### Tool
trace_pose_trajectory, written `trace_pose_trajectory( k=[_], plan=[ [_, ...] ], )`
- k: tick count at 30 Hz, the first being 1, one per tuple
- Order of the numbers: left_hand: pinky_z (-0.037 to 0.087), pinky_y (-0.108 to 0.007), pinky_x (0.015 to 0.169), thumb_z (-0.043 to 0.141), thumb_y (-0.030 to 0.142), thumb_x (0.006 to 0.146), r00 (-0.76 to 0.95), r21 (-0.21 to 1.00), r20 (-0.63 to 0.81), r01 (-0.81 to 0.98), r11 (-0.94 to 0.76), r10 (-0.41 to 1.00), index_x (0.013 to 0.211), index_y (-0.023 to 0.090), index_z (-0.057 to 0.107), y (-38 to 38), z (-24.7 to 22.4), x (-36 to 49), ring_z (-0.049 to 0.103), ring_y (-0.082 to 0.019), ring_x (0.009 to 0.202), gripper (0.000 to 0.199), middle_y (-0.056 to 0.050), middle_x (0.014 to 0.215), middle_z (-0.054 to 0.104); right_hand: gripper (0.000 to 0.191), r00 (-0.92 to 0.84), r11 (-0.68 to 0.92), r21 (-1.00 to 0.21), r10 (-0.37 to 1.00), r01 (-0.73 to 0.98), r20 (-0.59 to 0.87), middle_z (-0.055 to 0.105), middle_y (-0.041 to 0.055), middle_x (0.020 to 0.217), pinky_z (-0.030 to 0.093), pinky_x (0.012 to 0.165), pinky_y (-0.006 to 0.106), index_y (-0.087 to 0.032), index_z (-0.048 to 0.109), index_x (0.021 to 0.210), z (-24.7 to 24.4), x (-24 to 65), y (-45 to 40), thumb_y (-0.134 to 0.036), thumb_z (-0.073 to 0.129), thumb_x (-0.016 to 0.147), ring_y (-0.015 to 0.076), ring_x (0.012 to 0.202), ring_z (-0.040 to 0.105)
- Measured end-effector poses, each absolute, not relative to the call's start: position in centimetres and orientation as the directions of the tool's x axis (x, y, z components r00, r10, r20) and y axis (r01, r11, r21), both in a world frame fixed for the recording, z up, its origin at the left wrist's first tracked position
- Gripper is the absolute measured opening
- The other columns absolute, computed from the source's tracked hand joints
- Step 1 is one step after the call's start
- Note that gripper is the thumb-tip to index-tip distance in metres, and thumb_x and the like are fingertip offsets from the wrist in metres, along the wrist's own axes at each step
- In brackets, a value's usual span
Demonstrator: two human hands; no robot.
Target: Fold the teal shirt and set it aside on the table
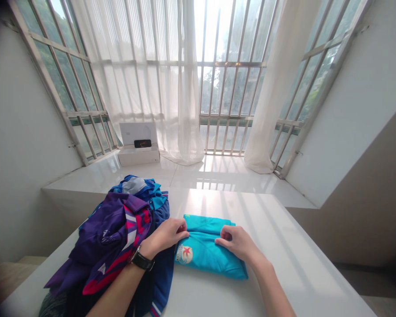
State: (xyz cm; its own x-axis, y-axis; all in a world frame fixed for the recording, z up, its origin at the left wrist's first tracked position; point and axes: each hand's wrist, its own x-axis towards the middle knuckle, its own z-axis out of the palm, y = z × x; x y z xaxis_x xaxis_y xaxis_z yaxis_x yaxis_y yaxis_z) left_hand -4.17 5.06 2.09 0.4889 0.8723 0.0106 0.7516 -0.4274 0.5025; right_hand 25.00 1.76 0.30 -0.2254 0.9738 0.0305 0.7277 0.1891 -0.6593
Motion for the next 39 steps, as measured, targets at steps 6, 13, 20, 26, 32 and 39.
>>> trace_pose_trajectory(
  k=[6,13,20,26,32,39],
  plan=[
    [0.041,-0.027,0.063,0.068,0.034,0.083,0.427,0.528,0.060,0.754,-0.392,0.902,0.096,0.022,0.061,4.7,2.3,-4.1,0.064,-0.021,0.075,0.019,-0.002,0.086,0.068,0.021,-0.219,0.222,-0.647,0.972,0.730,0.087,0.061,-0.0016,0.075,0.045,0.065,0.030,-0.023,0.061,0.078,0.6,25.2,1.8,-0.041,0.071,0.080,0.0167,0.069,0.053],
    [0.048,-0.028,0.076,0.067,0.029,0.081,0.447,0.666,0.059,0.648,-0.369,0.893,0.125,0.022,0.058,5.3,0.9,-3.8,0.063,-0.021,0.085,0.045,-0.004,0.099,0.066,0.023,-0.268,0.275,-0.628,0.957,0.728,0.109,0.060,0.0007,0.090,0.051,0.075,0.034,-0.028,0.071,0.100,0.3,25.3,1.9,-0.045,0.067,0.085,0.0178,0.074,0.056],
    [0.047,-0.026,0.071,0.070,0.021,0.073,0.428,0.789,-0.019,0.562,-0.250,0.904,0.124,0.022,0.066,6.3,-0.4,-3.2,0.056,-0.014,0.070,0.051,-0.001,0.094,0.062,0.028,-0.278,0.263,-0.637,0.957,0.724,0.079,0.059,0.0015,0.087,0.050,0.076,0.035,-0.025,0.071,0.098,0.1,25.2,1.9,-0.050,0.062,0.089,0.0188,0.075,0.057],
    [0.044,-0.025,0.068,0.069,0.019,0.070,0.410,0.806,-0.015,0.545,-0.232,0.912,0.112,0.023,0.074,6.5,-0.6,-3.0,0.052,-0.013,0.065,0.042,0.001,0.086,0.061,0.026,-0.279,0.284,-0.620,0.954,0.731,0.109,0.060,0.0029,0.090,0.051,0.079,0.036,-0.026,0.072,0.096,-0.1,25.3,2.1,-0.047,0.058,0.091,0.0198,0.077,0.058],
    [0.043,-0.025,0.068,0.069,0.019,0.069,0.414,0.801,-0.018,0.550,-0.235,0.910,0.109,0.022,0.076,6.5,-0.3,-2.9,0.053,-0.013,0.065,0.040,0.000,0.084,0.063,0.023,-0.273,0.277,-0.621,0.956,0.733,0.104,0.062,0.0049,0.102,0.052,0.081,0.036,-0.026,0.074,0.100,-0.5,26.1,2.4,-0.039,0.060,0.087,0.0192,0.078,0.058],
    [0.044,-0.025,0.069,0.071,0.021,0.070,0.390,0.791,-0.004,0.564,-0.235,0.921,0.105,0.022,0.078,6.4,-0.4,-2.8,0.056,-0.014,0.065,0.035,0.000,0.080,0.066,0.029,-0.271,0.257,-0.660,0.959,0.706,0.083,0.063,0.0063,0.115,0.053,0.077,0.034,-0.026,0.074,0.105,-0.6,26.4,2.3,-0.041,0.067,0.082,0.0169,0.074,0.057]
  ],
)
